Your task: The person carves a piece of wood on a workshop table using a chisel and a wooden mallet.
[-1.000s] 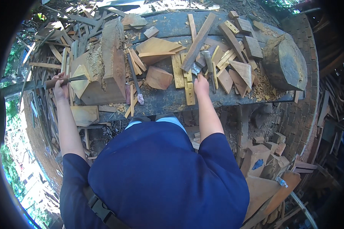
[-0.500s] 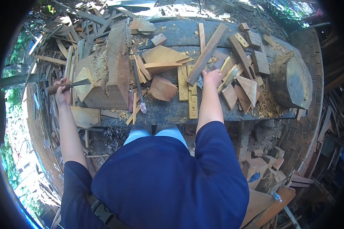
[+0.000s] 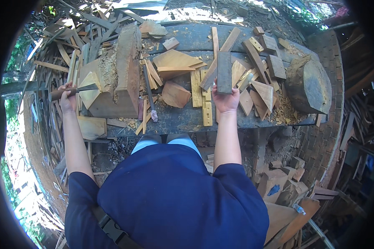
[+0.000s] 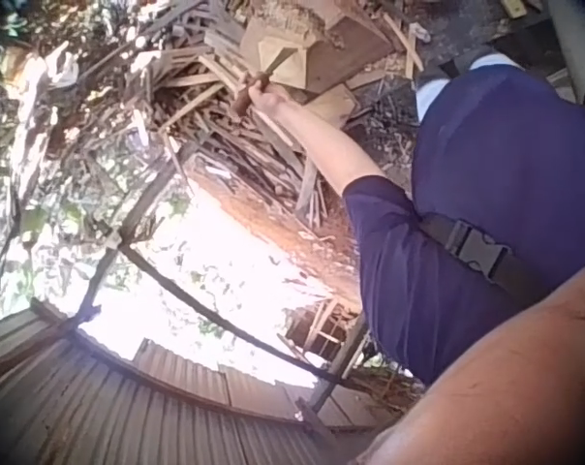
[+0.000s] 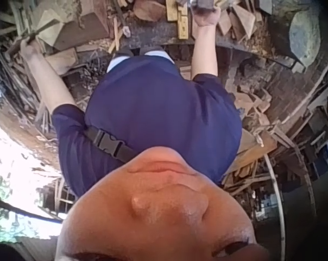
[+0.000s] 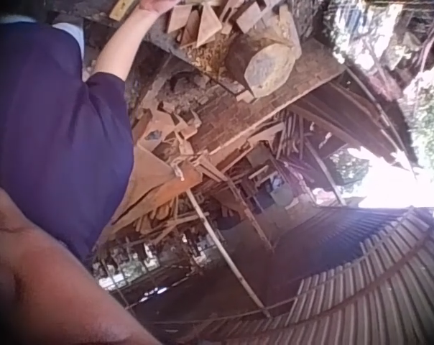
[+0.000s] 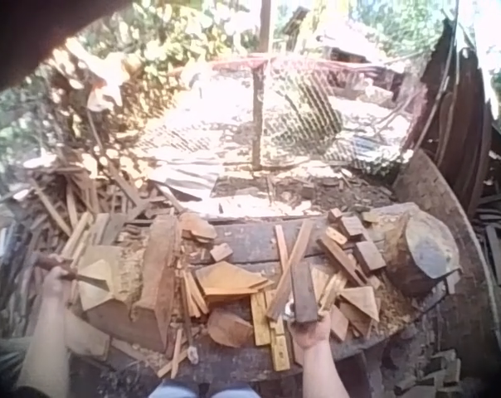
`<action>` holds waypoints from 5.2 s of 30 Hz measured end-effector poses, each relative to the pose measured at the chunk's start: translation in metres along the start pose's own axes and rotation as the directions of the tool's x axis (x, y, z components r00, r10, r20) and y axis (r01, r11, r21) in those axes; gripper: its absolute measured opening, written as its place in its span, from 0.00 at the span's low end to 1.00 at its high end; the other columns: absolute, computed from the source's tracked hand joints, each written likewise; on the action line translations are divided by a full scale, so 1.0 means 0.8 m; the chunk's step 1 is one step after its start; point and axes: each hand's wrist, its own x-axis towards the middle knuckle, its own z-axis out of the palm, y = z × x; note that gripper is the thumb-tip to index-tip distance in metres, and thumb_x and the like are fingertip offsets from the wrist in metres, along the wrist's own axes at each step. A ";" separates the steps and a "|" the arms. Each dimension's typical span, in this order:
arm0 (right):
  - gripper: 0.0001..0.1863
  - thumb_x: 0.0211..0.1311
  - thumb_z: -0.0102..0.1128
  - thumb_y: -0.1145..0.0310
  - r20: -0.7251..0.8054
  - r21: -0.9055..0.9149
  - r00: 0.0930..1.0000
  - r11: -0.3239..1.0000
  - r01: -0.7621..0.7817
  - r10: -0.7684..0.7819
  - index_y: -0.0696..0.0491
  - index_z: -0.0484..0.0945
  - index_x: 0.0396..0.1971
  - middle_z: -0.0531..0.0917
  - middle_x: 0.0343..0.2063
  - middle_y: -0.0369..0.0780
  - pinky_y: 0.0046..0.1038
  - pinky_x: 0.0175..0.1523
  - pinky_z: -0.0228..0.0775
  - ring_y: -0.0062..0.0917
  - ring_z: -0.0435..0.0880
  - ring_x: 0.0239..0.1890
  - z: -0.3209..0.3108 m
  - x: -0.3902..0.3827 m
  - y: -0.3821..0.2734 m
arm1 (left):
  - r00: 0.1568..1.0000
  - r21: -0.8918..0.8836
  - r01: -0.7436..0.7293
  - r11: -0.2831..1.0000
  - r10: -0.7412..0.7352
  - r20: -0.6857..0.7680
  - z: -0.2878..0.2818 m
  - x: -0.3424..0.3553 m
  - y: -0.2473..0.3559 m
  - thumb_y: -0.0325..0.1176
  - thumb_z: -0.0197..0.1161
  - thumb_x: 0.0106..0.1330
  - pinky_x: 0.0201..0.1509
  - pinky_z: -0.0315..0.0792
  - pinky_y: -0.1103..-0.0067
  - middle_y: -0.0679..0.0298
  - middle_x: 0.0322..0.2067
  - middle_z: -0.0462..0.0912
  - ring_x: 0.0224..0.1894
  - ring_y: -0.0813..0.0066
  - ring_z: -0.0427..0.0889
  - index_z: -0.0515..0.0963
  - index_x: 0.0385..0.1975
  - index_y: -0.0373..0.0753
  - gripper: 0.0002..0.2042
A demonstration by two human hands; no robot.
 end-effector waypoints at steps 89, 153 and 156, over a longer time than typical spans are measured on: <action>0.28 0.45 0.60 0.61 0.249 -0.490 0.941 -0.808 0.327 0.229 0.63 0.63 0.42 0.75 0.32 0.52 0.31 0.44 0.68 0.39 0.77 0.34 0.458 -0.017 0.449 | 0.945 0.302 -0.067 0.951 -0.037 0.326 0.041 0.017 -0.008 0.27 0.62 0.46 0.35 0.68 0.79 0.67 0.24 0.75 0.29 0.79 0.74 0.72 0.25 0.35 0.07; 0.26 0.49 0.55 0.75 0.375 -0.865 0.924 0.328 0.379 -0.078 0.58 0.59 0.50 0.70 0.43 0.38 0.24 0.54 0.58 0.21 0.69 0.45 0.358 -0.065 0.367 | 0.904 0.119 0.035 0.992 -0.082 0.421 -0.010 0.017 -0.007 0.21 0.61 0.45 0.38 0.68 0.82 0.71 0.26 0.74 0.31 0.82 0.74 0.73 0.27 0.39 0.09; 0.21 0.51 0.53 0.72 0.325 -0.875 0.928 0.315 0.368 -0.182 0.57 0.60 0.46 0.71 0.32 0.39 0.20 0.28 0.64 0.20 0.72 0.27 0.342 -0.076 0.359 | 0.895 0.087 0.039 0.995 -0.073 0.440 -0.014 0.018 -0.003 0.19 0.59 0.41 0.41 0.66 0.80 0.70 0.26 0.70 0.34 0.80 0.70 0.69 0.27 0.42 0.13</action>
